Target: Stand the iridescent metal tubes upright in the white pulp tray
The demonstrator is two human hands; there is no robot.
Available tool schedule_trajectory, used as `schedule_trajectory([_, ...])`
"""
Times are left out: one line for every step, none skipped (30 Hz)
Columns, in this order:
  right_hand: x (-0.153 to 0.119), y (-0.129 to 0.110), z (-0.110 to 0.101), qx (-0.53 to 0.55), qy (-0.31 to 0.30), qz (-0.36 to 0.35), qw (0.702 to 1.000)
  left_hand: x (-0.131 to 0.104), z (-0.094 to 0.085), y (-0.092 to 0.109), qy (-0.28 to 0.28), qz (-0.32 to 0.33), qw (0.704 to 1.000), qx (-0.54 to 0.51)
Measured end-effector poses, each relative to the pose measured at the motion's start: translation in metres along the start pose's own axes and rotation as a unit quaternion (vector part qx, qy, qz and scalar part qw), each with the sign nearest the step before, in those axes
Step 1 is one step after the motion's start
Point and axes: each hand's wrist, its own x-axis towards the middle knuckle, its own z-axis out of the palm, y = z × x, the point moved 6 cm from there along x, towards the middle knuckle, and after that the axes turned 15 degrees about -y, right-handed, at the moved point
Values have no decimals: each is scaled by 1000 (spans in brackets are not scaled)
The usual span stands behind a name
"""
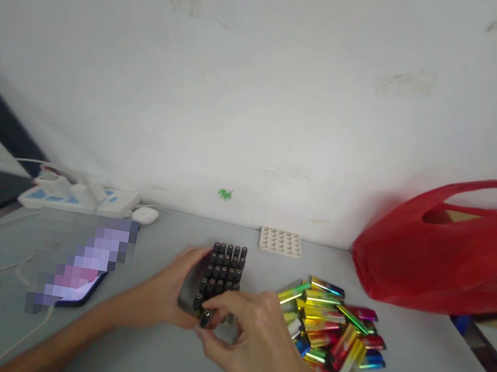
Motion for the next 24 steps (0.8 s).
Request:
schedule_trajectory([0, 0, 0, -2, -2, 4, 1000, 0, 0, -1, -1, 0, 1000, -1])
schedule_trajectory([-1, 1, 1, -2, -4, 7, 1000, 0, 0, -1, -1, 1, 1000, -2])
schedule_trajectory([-1, 2, 1, -1, -6, 8, 1000, 0, 0, -1, -1, 2, 1000, -2])
schedule_trajectory([-1, 3, 2, 1, -9, 11, 1000, 0, 0, -1, -1, 2, 1000, -2])
schedule_trajectory([-1, 4, 3, 3, -12, 13, 1000, 0, 0, -1, -2, 3, 1000, -1])
schedule_trajectory([-1, 6, 4, 6, -12, 16, 1000, 0, 0, -1, -2, 4, 1000, 1])
schedule_trajectory([-1, 7, 4, 10, -13, 18, 1000, -1, 0, -1, -2, 6, 1000, 2])
schedule_trajectory([0, 8, 4, 17, -12, 20, 1000, -1, 0, -1, -2, 7, 1000, 4])
schedule_trajectory([0, 8, 4, 27, -9, 22, 999, -1, 0, -1, -4, 7, 1000, 5])
schedule_trajectory([0, 9, 4, 37, -3, 22, 999, -2, 1, -1, -3, 8, 1000, 7])
schedule_trajectory([1, 9, 3, 50, 1, 23, 999, -2, 1, -2, -3, 7, 1000, 8])
schedule_trajectory([1, 9, 1, 64, 5, 26, 998, -2, 1, -2, -3, 7, 1000, 9])
schedule_trajectory([0, 10, 0, 79, 9, 31, 996, -2, 1, -2, -3, 5, 1000, 9])
schedule_trajectory([0, 11, -2, 94, 12, 38, 995, -2, 1, -3, -3, 3, 1000, 9])
schedule_trajectory([0, 12, -4, 107, 12, 46, 993, -2, 1, -4, -4, 0, 1000, 9])
schedule_trajectory([-1, 14, -7, 116, 8, 56, 992, -2, 2, -4, -6, -4, 1000, 8])
schedule_trajectory([-2, 16, -10, 119, 3, 67, 991, -1, 2, -5, -7, -7, 1000, 8])
schedule_trajectory([-2, 18, -13, 116, -5, 79, 990, -1, 2, -6, -5, -8, 1000, 8])
schedule_trajectory([-3, 21, -16, 109, -17, 92, 990, -1, 2, -6, -4, -8, 1000, 9])
schedule_trajectory([-4, 24, -19, 102, -34, 108, 988, -1, 2, -6, -1, -6, 1000, 10])
schedule_trajectory([-5, 28, -21, 97, -53, 124, 986, -1, 2, -7, 0, -4, 1000, 11])
schedule_trajectory([-7, 31, -22, 94, -76, 141, 983, -1, 2, -7, 0, -3, 1000, 11])
schedule_trajectory([-9, 35, -22, 95, -101, 156, 978, -1, 2, -7, 0, -2, 1000, 12])
schedule_trajectory([-11, 39, -22, 97, -126, 169, 973, -1, 2, -7, -2, 0, 1000, 12])
